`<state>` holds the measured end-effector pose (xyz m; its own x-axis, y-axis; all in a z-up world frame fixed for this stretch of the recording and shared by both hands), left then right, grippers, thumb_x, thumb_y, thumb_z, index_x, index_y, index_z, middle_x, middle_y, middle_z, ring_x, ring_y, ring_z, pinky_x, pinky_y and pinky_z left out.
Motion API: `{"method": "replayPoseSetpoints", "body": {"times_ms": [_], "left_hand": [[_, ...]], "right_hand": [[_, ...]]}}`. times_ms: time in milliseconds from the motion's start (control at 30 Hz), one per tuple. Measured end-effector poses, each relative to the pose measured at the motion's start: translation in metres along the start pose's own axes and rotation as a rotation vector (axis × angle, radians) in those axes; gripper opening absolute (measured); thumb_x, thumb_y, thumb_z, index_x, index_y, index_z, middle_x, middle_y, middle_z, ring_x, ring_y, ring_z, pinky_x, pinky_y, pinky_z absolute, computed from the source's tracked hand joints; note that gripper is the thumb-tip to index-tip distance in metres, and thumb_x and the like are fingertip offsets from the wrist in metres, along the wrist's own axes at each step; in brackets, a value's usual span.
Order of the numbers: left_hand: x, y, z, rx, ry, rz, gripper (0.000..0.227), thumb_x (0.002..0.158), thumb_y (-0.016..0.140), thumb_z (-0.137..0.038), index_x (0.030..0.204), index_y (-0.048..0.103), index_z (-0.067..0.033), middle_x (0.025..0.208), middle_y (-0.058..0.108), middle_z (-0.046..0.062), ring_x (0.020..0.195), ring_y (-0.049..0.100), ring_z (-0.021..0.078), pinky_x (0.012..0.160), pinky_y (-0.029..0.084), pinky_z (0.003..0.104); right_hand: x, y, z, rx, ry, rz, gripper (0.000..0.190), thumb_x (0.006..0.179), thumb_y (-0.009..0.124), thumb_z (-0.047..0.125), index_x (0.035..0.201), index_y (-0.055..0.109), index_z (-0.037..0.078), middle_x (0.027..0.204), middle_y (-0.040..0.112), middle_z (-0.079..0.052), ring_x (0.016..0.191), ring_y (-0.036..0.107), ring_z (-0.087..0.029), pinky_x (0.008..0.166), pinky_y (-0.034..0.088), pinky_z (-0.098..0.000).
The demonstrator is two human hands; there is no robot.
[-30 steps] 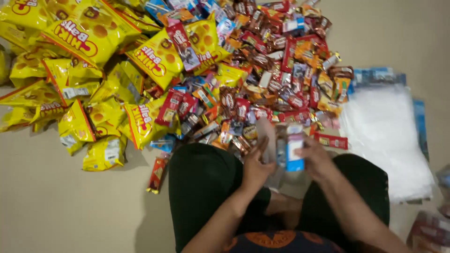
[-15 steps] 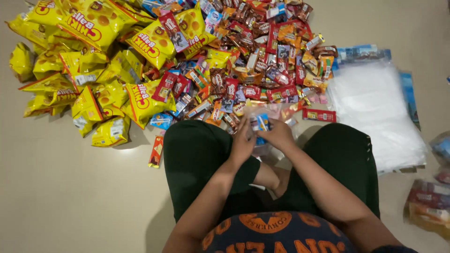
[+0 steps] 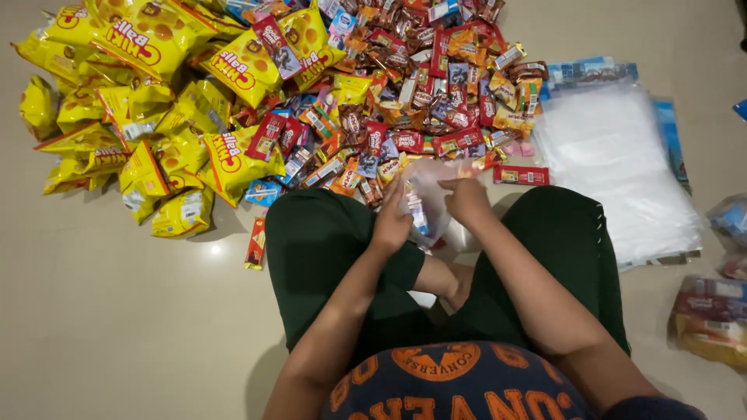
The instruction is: Pack various snack packets into a clear plastic bag
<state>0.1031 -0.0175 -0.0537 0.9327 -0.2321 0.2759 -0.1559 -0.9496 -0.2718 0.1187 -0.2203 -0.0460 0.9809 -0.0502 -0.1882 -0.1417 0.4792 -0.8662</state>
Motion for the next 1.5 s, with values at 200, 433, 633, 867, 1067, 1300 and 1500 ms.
{"method": "replayPoseSetpoints", "body": {"times_ms": [200,433,633,867,1067,1300,1500], "left_hand": [[0.024,-0.041,-0.093,-0.039,-0.016,0.114,0.088,0.069,0.059,0.007,0.155,0.041,0.0029,0.168,0.029,0.022,0.154,0.030,0.0400,0.127,0.028,0.045],[0.062,-0.079,-0.196,-0.187,-0.143,0.226,0.084,0.076,0.055,0.015,0.156,0.039,-0.0012,0.170,0.025,0.013,0.124,0.060,0.0447,0.052,0.064,0.025],[0.060,-0.080,-0.279,0.025,0.111,0.525,0.085,0.074,0.053,0.013,0.155,0.044,-0.0084,0.167,0.034,0.012,0.155,0.032,0.0343,0.119,0.040,0.044],[0.012,-0.029,-0.290,0.503,0.214,0.889,0.099,0.066,0.053,0.001,0.158,0.036,-0.0314,0.161,0.047,-0.003,0.135,0.058,0.0308,0.090,0.056,0.046],[0.005,-0.056,-0.321,0.466,0.291,0.731,0.055,0.078,0.052,0.004,0.127,0.069,-0.0138,0.142,0.065,0.004,0.100,0.066,0.0513,0.078,0.057,0.060],[-0.035,-0.062,-0.290,0.934,0.109,0.375,0.027,0.079,0.065,-0.019,0.104,0.076,-0.0196,0.143,0.061,0.004,0.100,0.069,0.0311,0.055,0.060,0.039],[-0.070,-0.070,-0.208,0.707,-0.227,0.456,0.056,0.083,0.058,-0.012,0.139,0.059,-0.0174,0.153,0.049,0.008,0.095,0.072,0.0434,0.071,0.063,0.052]], "right_hand": [[-0.046,-0.113,0.039,-0.009,0.013,0.014,0.044,0.084,0.066,0.015,0.127,0.076,0.019,0.110,0.078,-0.019,0.115,0.068,-0.044,0.098,0.054,-0.0557],[-0.090,-0.213,0.096,-0.124,-0.049,-0.090,0.042,0.088,0.064,0.020,0.128,0.076,0.025,0.087,0.077,-0.022,0.095,0.071,-0.050,0.084,0.057,-0.0601],[-0.172,-0.258,0.170,-0.255,-0.277,-0.193,0.038,0.087,0.072,0.025,0.124,0.077,0.019,0.118,0.068,-0.024,0.112,0.061,-0.048,0.095,0.050,-0.0566],[-0.186,-0.246,0.206,-0.529,-0.475,-0.114,0.044,0.073,0.079,0.041,0.116,0.075,0.044,0.164,0.040,-0.009,0.150,0.029,-0.046,0.112,0.029,-0.0687],[-0.166,-0.185,0.137,-0.311,-0.308,0.037,0.030,0.089,0.068,0.019,0.118,0.075,0.024,0.111,0.077,-0.007,0.103,0.073,-0.032,0.086,0.058,-0.0426],[-0.176,-0.211,0.120,-0.223,-0.078,0.096,0.032,0.098,0.061,0.023,0.128,0.072,0.020,0.097,0.080,-0.010,0.087,0.076,-0.029,0.077,0.061,-0.0389],[-0.159,-0.224,0.128,-0.084,-0.167,0.181,0.026,0.089,0.073,0.016,0.113,0.081,0.017,0.088,0.080,-0.021,0.082,0.078,-0.041,0.072,0.063,-0.0482]]}}
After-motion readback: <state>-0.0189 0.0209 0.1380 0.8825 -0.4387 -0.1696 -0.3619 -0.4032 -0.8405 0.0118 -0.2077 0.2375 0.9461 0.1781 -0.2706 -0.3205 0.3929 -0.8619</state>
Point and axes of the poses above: each hand's wrist, its own x-axis towards the middle knuckle, its own y-axis out of the palm, z = x × y, the point moved 10 cm from there along x, towards the middle knuckle
